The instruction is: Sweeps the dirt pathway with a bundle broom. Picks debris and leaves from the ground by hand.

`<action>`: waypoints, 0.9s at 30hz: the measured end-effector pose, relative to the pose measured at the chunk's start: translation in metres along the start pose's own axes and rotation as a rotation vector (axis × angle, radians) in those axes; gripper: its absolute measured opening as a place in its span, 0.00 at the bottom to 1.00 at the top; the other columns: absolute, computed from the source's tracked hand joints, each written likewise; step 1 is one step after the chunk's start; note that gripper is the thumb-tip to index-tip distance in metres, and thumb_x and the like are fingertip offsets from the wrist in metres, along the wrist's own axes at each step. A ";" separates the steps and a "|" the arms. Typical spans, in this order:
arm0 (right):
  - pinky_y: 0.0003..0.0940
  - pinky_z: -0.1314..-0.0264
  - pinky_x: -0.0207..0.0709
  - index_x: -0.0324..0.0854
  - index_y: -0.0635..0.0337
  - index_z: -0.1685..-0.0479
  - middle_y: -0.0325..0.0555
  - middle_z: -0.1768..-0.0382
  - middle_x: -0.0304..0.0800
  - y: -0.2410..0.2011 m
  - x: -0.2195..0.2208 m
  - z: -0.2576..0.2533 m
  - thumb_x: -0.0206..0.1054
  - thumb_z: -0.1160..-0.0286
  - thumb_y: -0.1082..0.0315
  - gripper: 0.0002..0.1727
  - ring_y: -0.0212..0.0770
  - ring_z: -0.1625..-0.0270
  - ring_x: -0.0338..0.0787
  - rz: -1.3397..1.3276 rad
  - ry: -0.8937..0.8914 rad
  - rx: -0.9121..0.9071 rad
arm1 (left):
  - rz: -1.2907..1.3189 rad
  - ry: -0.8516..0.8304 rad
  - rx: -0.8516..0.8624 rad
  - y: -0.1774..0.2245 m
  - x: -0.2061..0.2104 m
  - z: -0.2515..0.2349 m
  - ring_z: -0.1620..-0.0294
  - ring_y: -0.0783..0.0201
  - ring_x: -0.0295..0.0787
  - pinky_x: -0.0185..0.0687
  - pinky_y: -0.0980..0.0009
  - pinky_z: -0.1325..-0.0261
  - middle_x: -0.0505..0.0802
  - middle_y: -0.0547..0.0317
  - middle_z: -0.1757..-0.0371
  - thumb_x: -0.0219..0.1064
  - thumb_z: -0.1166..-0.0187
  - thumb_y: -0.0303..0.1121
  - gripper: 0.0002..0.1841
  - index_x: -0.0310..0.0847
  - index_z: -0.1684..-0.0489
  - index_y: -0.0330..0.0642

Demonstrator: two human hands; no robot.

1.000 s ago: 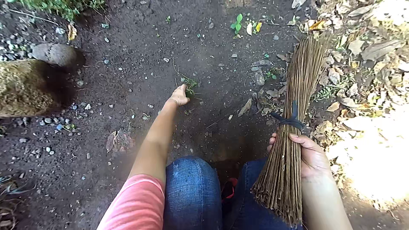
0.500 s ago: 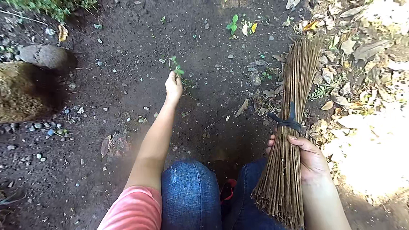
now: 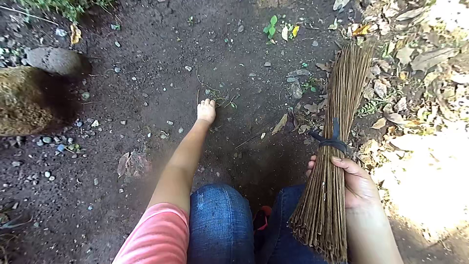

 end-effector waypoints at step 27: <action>0.45 0.65 0.92 0.84 0.60 0.58 0.55 0.65 0.94 -0.003 0.003 -0.002 0.71 0.41 0.63 0.13 0.49 0.65 0.97 -0.106 -0.082 0.006 | 0.885 0.523 -0.446 -0.073 -0.120 -0.020 0.26 0.43 0.81 0.70 0.46 0.21 0.84 0.31 0.30 0.37 0.04 0.39 0.27 0.76 0.29 0.26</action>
Point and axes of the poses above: each hand's wrist, its own z-axis away from the middle knuckle, its own x-axis out of the palm, y = z × x, the point moved 4 cm from there along -z, towards the middle knuckle
